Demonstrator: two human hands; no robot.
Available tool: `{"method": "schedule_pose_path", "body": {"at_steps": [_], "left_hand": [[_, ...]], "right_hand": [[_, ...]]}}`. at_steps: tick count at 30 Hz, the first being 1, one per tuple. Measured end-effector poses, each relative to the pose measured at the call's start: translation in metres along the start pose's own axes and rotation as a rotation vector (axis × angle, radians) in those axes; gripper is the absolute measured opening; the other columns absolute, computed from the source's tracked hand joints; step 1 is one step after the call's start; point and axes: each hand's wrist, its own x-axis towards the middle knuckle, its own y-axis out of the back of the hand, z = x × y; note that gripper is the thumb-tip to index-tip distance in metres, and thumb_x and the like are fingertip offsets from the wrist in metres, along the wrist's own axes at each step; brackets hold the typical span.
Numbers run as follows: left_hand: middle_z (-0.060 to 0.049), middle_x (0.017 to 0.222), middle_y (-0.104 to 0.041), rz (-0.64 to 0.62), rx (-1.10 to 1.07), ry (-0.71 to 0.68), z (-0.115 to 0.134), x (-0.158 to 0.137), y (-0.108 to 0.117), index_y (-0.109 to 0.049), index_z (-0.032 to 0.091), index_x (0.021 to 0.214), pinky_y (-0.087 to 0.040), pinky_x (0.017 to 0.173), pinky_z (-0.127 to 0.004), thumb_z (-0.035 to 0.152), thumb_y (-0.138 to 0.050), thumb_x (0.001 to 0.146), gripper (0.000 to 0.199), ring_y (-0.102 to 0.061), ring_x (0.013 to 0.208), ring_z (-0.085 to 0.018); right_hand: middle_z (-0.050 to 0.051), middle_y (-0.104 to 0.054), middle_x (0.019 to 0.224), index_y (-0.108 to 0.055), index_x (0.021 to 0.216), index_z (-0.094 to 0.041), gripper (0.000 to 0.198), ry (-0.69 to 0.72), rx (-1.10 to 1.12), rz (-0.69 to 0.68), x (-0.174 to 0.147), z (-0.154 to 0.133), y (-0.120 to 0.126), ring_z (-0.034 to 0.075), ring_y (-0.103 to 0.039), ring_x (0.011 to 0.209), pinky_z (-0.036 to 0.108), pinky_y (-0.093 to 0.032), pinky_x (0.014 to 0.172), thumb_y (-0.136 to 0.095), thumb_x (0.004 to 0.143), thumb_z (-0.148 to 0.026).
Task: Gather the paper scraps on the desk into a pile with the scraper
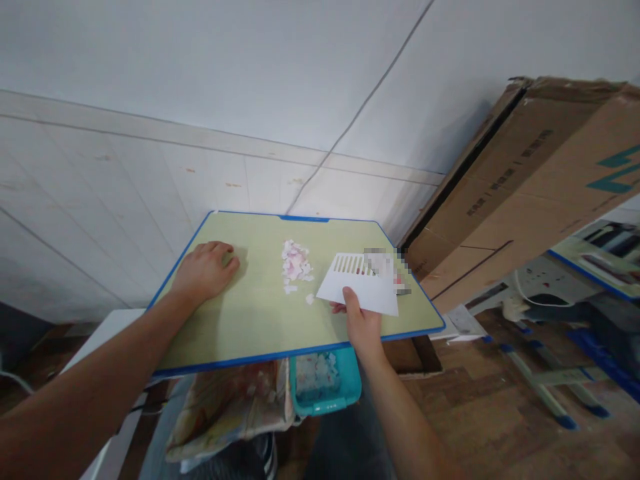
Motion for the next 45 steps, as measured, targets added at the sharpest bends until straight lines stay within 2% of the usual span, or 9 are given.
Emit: {"method": "schedule_pose_path", "body": {"at_steps": [4, 9, 16, 20, 25, 30, 36, 41, 45], "left_hand": [[-0.025, 0.164, -0.079, 0.006, -0.034, 0.019, -0.002, -0.001, -0.002, -0.081, 0.014, 0.149, -0.05, 0.14, -0.055, 0.056, -0.042, 0.108, 0.07, -0.069, 0.158, -0.044], [-0.022, 0.161, -0.08, -0.005, -0.063, 0.062, -0.003, -0.001, -0.002, -0.083, 0.019, 0.145, -0.052, 0.138, -0.056, 0.055, -0.046, 0.108, 0.064, -0.071, 0.154, -0.044], [-0.029, 0.161, -0.077, -0.042, -0.054, 0.221, 0.027, 0.041, 0.002, -0.083, 0.014, 0.151, -0.054, 0.133, -0.066, 0.051, -0.048, 0.109, 0.066, -0.068, 0.157, -0.05], [-0.026, 0.17, -0.074, -0.011, -0.106, 0.183, 0.033, 0.06, -0.01, -0.079, 0.014, 0.157, -0.047, 0.14, -0.064, 0.05, -0.049, 0.111, 0.066, -0.065, 0.163, -0.048], [-0.023, 0.171, -0.076, -0.009, -0.144, 0.114, 0.018, 0.064, -0.023, -0.078, 0.016, 0.157, -0.048, 0.14, -0.058, 0.049, -0.05, 0.111, 0.063, -0.065, 0.165, -0.043], [-0.021, 0.167, -0.079, -0.018, -0.145, 0.097, 0.016, 0.067, -0.023, -0.083, 0.019, 0.147, -0.051, 0.136, -0.056, 0.052, -0.05, 0.106, 0.062, -0.068, 0.16, -0.043], [-0.021, 0.163, -0.081, 0.0, -0.12, 0.089, 0.023, 0.066, -0.019, -0.087, 0.018, 0.142, -0.055, 0.134, -0.054, 0.048, -0.051, 0.106, 0.06, -0.071, 0.156, -0.042], [-0.023, 0.159, -0.082, 0.031, -0.161, 0.093, 0.024, 0.066, -0.023, -0.09, 0.016, 0.14, -0.057, 0.133, -0.061, 0.044, -0.055, 0.106, 0.056, -0.073, 0.153, -0.046], [-0.021, 0.154, -0.085, 0.058, -0.205, 0.113, 0.023, 0.068, -0.028, -0.092, 0.018, 0.136, -0.059, 0.132, -0.059, 0.042, -0.06, 0.105, 0.051, -0.075, 0.149, -0.045]], "right_hand": [[0.007, -0.087, 0.077, -0.079, 0.097, -0.028, 0.047, -0.084, 0.02, 0.0, 0.001, -0.007, 0.002, 0.032, -0.08, 0.063, 0.049, -0.073, 0.07, -0.089, 0.095, -0.074], [0.008, -0.086, 0.076, -0.082, 0.087, -0.027, 0.037, -0.085, -0.045, -0.081, -0.001, -0.011, -0.003, 0.035, -0.085, 0.073, 0.051, -0.076, 0.083, -0.091, 0.095, -0.063], [0.006, -0.083, 0.073, -0.08, 0.091, -0.025, 0.048, -0.093, 0.021, -0.096, -0.009, -0.013, -0.035, 0.029, -0.081, 0.068, 0.046, -0.075, 0.082, -0.085, 0.104, -0.071], [0.011, -0.09, 0.084, -0.084, 0.101, -0.022, 0.058, -0.148, 0.036, -0.132, -0.006, -0.01, -0.037, 0.029, -0.084, 0.067, 0.043, -0.075, 0.074, -0.085, 0.103, -0.08], [0.012, -0.089, 0.081, -0.084, 0.085, -0.022, 0.062, -0.119, -0.06, -0.16, -0.004, -0.009, -0.035, 0.028, -0.083, 0.07, 0.044, -0.075, 0.083, -0.08, 0.106, -0.081], [0.008, -0.084, 0.069, -0.078, 0.079, -0.026, 0.042, -0.143, -0.033, -0.085, -0.004, -0.013, -0.038, 0.029, -0.08, 0.062, 0.041, -0.071, 0.066, -0.088, 0.092, -0.064], [0.009, -0.084, 0.071, -0.075, 0.066, -0.029, 0.049, -0.118, -0.158, -0.106, 0.003, -0.017, -0.033, 0.032, -0.084, 0.072, 0.049, -0.074, 0.096, -0.082, 0.095, -0.068], [0.008, -0.081, 0.071, -0.075, 0.066, -0.03, 0.066, -0.081, -0.28, -0.231, 0.007, -0.019, -0.033, 0.032, -0.078, 0.068, 0.047, -0.072, 0.085, -0.078, 0.099, -0.087], [0.006, -0.074, 0.066, -0.084, 0.075, -0.028, 0.068, -0.033, -0.368, -0.255, 0.005, -0.018, -0.033, 0.033, -0.075, 0.071, 0.051, -0.069, 0.099, -0.075, 0.097, -0.091]]}}
